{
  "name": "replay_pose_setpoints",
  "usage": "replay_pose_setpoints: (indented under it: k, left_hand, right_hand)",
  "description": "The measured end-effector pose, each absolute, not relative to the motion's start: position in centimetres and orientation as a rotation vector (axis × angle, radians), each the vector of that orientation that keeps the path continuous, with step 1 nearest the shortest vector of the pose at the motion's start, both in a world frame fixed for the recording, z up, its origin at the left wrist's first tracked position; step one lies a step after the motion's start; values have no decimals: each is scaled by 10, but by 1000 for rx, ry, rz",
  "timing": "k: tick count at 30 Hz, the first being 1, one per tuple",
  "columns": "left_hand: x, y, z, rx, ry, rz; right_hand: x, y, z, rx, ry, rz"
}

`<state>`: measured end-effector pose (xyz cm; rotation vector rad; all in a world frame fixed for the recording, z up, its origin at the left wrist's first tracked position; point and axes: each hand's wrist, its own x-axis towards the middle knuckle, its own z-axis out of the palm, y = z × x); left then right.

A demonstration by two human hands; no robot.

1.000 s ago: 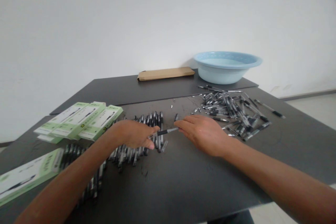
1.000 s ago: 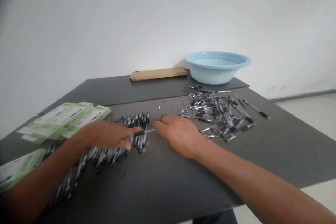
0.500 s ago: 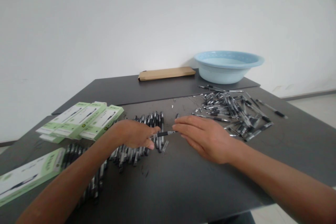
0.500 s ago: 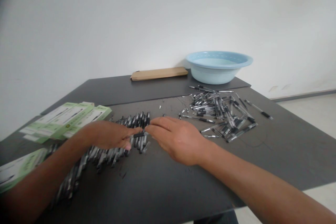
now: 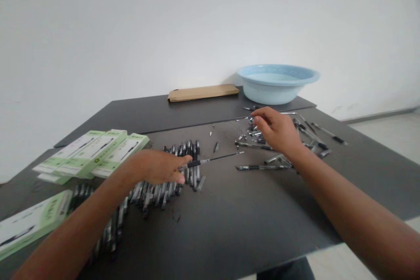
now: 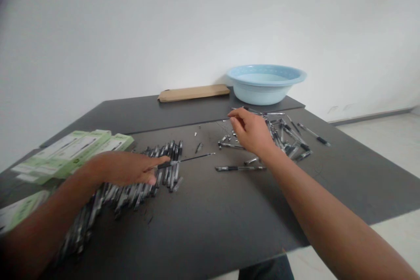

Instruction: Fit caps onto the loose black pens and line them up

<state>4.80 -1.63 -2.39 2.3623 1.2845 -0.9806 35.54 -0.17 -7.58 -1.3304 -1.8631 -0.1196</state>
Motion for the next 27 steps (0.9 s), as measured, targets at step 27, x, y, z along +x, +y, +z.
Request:
replay_pose_setpoints:
  k: [27]
  left_hand:
    - [45, -18, -13, 2346, 1330, -960]
  right_hand:
    - [309, 7, -120, -1752, -2545, -89]
